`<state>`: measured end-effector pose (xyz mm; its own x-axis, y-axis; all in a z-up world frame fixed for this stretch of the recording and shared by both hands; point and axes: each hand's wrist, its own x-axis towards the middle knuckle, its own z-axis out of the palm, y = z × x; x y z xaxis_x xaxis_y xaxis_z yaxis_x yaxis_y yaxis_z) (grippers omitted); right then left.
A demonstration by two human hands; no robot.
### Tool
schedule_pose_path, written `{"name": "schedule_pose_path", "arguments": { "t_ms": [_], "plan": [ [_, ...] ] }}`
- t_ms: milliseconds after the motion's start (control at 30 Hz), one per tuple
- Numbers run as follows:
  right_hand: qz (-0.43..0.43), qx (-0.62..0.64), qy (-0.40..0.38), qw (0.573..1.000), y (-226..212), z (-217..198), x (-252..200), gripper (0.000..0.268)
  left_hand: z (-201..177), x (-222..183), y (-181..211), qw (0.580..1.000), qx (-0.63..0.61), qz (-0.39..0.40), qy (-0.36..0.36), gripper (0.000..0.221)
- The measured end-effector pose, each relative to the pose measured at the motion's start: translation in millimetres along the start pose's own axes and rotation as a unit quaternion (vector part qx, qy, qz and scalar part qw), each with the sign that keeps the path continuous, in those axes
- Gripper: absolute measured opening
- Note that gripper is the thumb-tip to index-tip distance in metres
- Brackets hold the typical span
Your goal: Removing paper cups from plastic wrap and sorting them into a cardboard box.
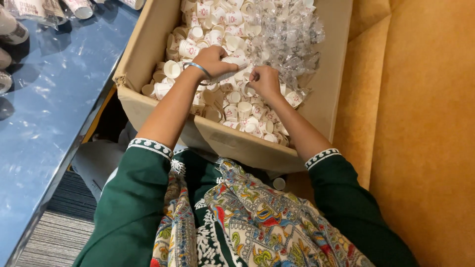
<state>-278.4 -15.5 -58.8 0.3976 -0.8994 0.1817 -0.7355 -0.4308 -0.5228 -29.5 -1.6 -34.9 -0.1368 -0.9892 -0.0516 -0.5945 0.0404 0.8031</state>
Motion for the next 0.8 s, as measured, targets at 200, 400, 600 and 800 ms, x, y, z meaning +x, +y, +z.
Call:
{"name": "schedule_pose_path", "arguments": {
  "t_ms": [200, 400, 600, 800],
  "plan": [
    [0.026, 0.021, -0.039, 0.999, -15, -4, 1, 0.017, 4, 4, -5, 1.000, 0.003, 0.018, 0.012, 0.066],
    [0.017, 0.030, -0.060, 0.998, -4, -3, 4, 0.015, 1, 1, -1, 1.000, 0.002, 0.018, 0.002, 0.063],
    [0.066, 0.040, -0.039, 0.996, -21, -13, 5, 0.012, 2, 2, -2, 0.999, 0.018, 0.016, -0.032, 0.068],
    [0.139, 0.271, 0.018, 0.952, -23, -11, 8, 0.013, 3, 2, -4, 0.999, 0.008, -0.002, -0.048, 0.068]
  ]
}}
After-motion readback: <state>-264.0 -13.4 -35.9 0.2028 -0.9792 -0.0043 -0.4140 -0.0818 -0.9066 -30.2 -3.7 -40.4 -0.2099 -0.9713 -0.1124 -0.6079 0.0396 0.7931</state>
